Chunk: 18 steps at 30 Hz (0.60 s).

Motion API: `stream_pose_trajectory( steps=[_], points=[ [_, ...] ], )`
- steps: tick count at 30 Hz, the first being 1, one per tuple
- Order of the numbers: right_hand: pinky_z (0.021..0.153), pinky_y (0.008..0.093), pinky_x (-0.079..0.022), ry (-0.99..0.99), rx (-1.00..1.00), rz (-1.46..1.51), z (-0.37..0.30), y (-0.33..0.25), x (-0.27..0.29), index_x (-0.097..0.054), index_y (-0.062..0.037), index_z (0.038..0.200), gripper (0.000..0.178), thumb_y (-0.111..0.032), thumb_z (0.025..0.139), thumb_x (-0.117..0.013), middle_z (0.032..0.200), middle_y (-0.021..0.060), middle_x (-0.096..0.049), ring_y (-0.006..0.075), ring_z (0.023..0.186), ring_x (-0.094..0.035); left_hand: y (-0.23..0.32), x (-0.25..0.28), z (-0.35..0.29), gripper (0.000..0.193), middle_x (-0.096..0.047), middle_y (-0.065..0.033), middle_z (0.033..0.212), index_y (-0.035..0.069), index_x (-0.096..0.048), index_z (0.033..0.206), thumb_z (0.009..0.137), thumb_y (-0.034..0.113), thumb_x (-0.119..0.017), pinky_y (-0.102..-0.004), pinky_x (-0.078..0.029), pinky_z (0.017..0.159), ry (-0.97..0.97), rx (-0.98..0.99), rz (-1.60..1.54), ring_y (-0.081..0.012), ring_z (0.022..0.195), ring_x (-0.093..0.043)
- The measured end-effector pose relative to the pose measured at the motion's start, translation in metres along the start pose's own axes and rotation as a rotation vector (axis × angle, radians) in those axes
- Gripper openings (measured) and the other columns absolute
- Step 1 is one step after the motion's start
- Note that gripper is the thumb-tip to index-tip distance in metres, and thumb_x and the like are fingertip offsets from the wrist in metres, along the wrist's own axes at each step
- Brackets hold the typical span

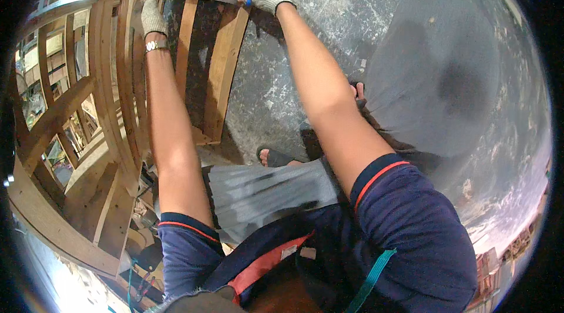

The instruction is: The person measures a wooden furniture piece using a metal ruler and marks dimensions with a blue marker. They repeatedly reposition the ruler, write numbers on the wood surface, and adjust the piece to access different sides.

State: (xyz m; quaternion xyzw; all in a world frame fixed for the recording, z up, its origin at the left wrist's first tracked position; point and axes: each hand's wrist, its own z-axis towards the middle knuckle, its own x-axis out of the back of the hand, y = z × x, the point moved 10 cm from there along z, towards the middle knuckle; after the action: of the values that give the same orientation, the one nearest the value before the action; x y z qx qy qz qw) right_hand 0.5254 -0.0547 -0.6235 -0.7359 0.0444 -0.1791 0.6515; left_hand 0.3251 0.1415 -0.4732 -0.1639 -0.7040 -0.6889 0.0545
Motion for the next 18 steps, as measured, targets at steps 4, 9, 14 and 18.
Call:
stream_pose_trajectory(
  steps=[4, 9, 14, 18],
  points=[
    [0.088, 0.0374, -0.055, 0.015, 0.049, -0.028, 0.001, -0.001, 0.003, -0.076, -0.0068, 0.115, 0.032, -0.023, 0.088, -0.080, 0.107, 0.0106, -0.077, 0.0224, 0.100, -0.071, 0.005, -0.002, 0.002, 0.038, -0.064, -0.0064, 0.119, 0.009, -0.065, 0.117, 0.093, 0.037, -0.072, -0.0427, -0.043, 0.096, 0.035, -0.028, -0.020, -0.0235, 0.108, -0.056],
    [0.089, 0.0379, -0.055, 0.039, 0.053, -0.105, -0.001, -0.005, 0.008, -0.076, -0.0094, 0.117, 0.034, -0.027, 0.089, -0.080, 0.106, 0.0124, -0.077, 0.0251, 0.100, -0.072, -0.004, 0.002, -0.012, 0.039, -0.069, -0.0096, 0.110, 0.004, -0.068, 0.106, 0.089, 0.038, -0.077, -0.0434, -0.045, 0.092, 0.160, 0.224, 0.149, -0.0240, 0.099, -0.059],
    [0.088, 0.0383, -0.055, 0.037, 0.069, -0.163, 0.002, -0.008, 0.006, -0.076, -0.0104, 0.117, 0.035, -0.029, 0.088, -0.081, 0.104, 0.0130, -0.077, 0.0257, 0.099, -0.072, 0.026, -0.011, -0.027, 0.039, -0.072, -0.0110, 0.098, 0.004, -0.066, 0.095, 0.076, 0.027, -0.091, -0.0424, -0.051, 0.081, 0.211, -0.005, -0.009, -0.0222, 0.088, -0.063],
    [0.085, 0.0381, -0.056, 0.018, 0.058, -0.143, 0.000, -0.014, 0.006, -0.076, -0.0098, 0.117, 0.034, -0.028, 0.088, -0.081, 0.100, 0.0129, -0.076, 0.0249, 0.094, -0.072, 0.040, -0.010, -0.060, 0.040, -0.074, -0.0107, 0.085, 0.004, -0.064, 0.083, 0.068, 0.022, -0.096, -0.0434, -0.054, 0.072, 0.450, 0.026, 0.166, -0.0239, 0.073, -0.064]
  ],
)
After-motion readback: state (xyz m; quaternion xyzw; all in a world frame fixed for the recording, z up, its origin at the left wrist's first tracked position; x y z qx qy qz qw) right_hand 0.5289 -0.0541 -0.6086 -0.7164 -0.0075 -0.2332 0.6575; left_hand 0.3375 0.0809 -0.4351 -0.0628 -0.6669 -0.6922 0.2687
